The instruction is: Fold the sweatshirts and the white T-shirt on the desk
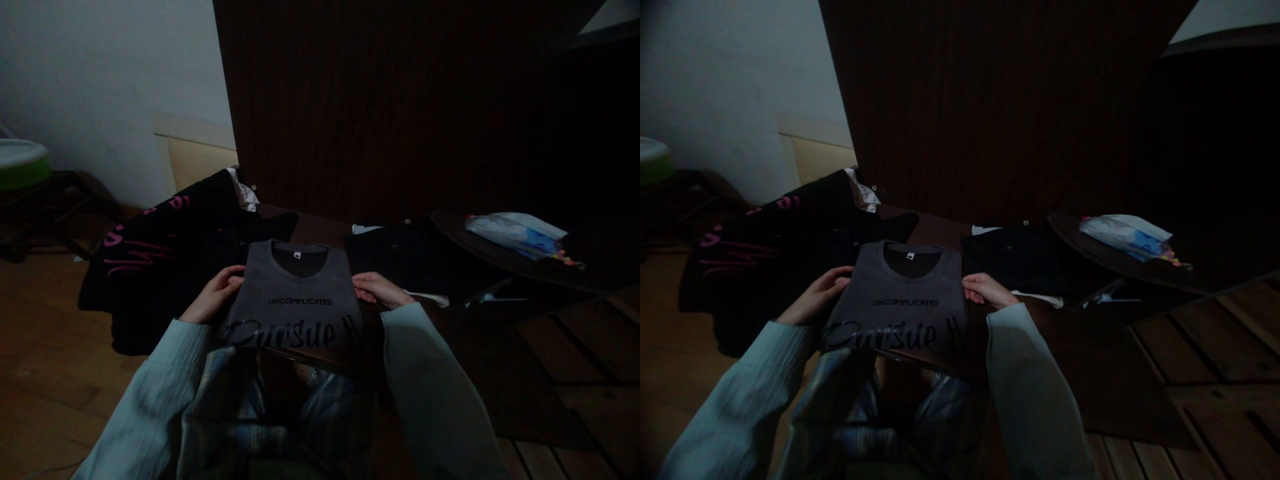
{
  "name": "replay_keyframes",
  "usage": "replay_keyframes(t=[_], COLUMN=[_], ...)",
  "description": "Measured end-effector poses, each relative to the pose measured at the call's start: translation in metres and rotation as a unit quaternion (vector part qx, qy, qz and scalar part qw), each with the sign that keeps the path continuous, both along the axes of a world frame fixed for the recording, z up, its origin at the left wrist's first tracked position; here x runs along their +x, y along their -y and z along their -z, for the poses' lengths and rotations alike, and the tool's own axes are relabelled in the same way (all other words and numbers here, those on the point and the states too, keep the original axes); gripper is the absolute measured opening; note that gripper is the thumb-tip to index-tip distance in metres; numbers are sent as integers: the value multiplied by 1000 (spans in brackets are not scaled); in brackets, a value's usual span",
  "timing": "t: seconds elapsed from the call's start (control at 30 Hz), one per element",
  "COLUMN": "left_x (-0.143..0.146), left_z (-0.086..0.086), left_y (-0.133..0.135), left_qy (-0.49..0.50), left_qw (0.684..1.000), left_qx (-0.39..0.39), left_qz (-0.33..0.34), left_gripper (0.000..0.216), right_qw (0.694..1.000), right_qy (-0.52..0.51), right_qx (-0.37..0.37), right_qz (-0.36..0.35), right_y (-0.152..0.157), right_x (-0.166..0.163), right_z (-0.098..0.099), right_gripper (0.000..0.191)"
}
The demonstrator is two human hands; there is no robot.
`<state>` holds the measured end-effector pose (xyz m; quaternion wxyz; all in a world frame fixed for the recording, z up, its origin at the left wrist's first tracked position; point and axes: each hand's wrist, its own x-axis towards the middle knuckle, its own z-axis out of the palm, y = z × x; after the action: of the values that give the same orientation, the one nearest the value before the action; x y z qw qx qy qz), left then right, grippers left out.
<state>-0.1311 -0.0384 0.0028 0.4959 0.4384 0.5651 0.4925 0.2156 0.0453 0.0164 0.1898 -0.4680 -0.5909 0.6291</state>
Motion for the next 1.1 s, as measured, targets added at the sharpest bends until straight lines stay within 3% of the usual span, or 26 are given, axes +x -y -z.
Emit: replay_keyframes(t=[0.27, 0.53, 0.73, 1.1], left_x=[-2, 0, -1, -3], left_z=[1, 1, 3, 6], left_y=[-3, -3, -4, -5], left_qy=[-35, -20, -37, -45], left_qw=[999, 999, 999, 999], left_qx=[16, 24, 24, 25], left_qz=[-1, -8, -5, -11], left_gripper=[59, 55, 57, 60], right_qw=[999, 999, 995, 995], right_qy=[-41, -47, -70, -95], right_qx=[-26, -3, -74, -18], right_qz=[14, -1, 16, 2], right_y=[1, 4, 3, 5], right_x=[-4, -10, -12, -14], right_z=[0, -2, -2, 1], right_gripper=[27, 23, 36, 38])
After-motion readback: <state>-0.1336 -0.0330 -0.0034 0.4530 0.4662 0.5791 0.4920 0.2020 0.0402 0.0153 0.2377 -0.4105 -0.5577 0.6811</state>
